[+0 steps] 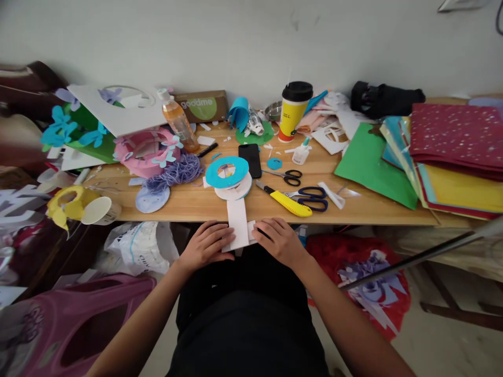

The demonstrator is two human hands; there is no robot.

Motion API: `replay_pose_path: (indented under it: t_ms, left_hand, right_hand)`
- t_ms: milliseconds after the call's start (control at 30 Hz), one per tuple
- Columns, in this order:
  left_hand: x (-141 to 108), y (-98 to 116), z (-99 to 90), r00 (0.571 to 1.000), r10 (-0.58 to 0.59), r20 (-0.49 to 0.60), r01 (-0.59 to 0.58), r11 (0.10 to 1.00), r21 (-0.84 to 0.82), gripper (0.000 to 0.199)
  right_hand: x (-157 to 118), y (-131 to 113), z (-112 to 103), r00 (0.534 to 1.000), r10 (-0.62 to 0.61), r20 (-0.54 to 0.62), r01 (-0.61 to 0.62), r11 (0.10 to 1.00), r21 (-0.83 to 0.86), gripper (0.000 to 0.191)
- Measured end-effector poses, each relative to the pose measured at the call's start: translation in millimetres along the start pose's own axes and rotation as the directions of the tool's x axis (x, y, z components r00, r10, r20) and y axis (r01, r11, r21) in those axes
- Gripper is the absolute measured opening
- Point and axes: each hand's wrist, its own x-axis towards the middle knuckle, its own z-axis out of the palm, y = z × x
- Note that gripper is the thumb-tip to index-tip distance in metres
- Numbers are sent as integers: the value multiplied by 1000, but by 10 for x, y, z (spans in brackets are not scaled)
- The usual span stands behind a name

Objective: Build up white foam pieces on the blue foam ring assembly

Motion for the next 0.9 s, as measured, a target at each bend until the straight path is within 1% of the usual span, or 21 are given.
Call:
replay_pose_path:
  t_ms: [133, 233, 367, 467, 533, 600, 667, 800, 833, 900]
  left_hand:
    - [23, -14, 11, 1000, -10, -20, 10, 999, 32, 53]
    - [44, -36, -2, 1000, -9, -22, 10, 998, 63, 48]
    - [60, -38, -40, 1000, -3, -29, 6, 996, 85, 47]
    - [87, -48, -66, 999, -1, -45, 6, 994, 110, 45]
    - [120, -75, -72, 998, -14, -55, 21, 992, 128, 44]
    - [154, -117, -67, 998, -38, -55, 46, 988, 145, 42]
    - [180, -160, -55, 997, -68, -45, 74, 985, 154, 40]
    - [205, -214, -26, 993, -119, -25, 121, 984, 134, 38]
    - [212, -223, -17, 991, -129, -24, 131, 984, 121, 38]
    - [233, -242, 2, 990, -142, -24, 143, 985, 95, 38]
  right_hand:
    - [14, 22, 20, 1000, -10, -6, 10, 1000, -7, 25]
    - [52, 53, 34, 998, -43, -35, 42, 999, -23, 23]
    - [114, 99, 30, 991, -95, -91, 93, 995, -22, 25]
    - [168, 139, 24, 988, -121, -94, 120, 993, -17, 26]
    - [207, 171, 33, 991, -102, -81, 100, 995, -22, 27]
    - [239, 206, 53, 997, -57, -57, 56, 998, -14, 27]
    - [256, 236, 75, 1000, -8, -27, 9, 1000, 23, 29]
    - [262, 260, 90, 998, 50, 30, -53, 993, 109, 35]
    - [270, 258, 89, 997, 69, 34, -73, 990, 121, 35]
    - [306, 252, 87, 993, 116, 18, -117, 982, 145, 28]
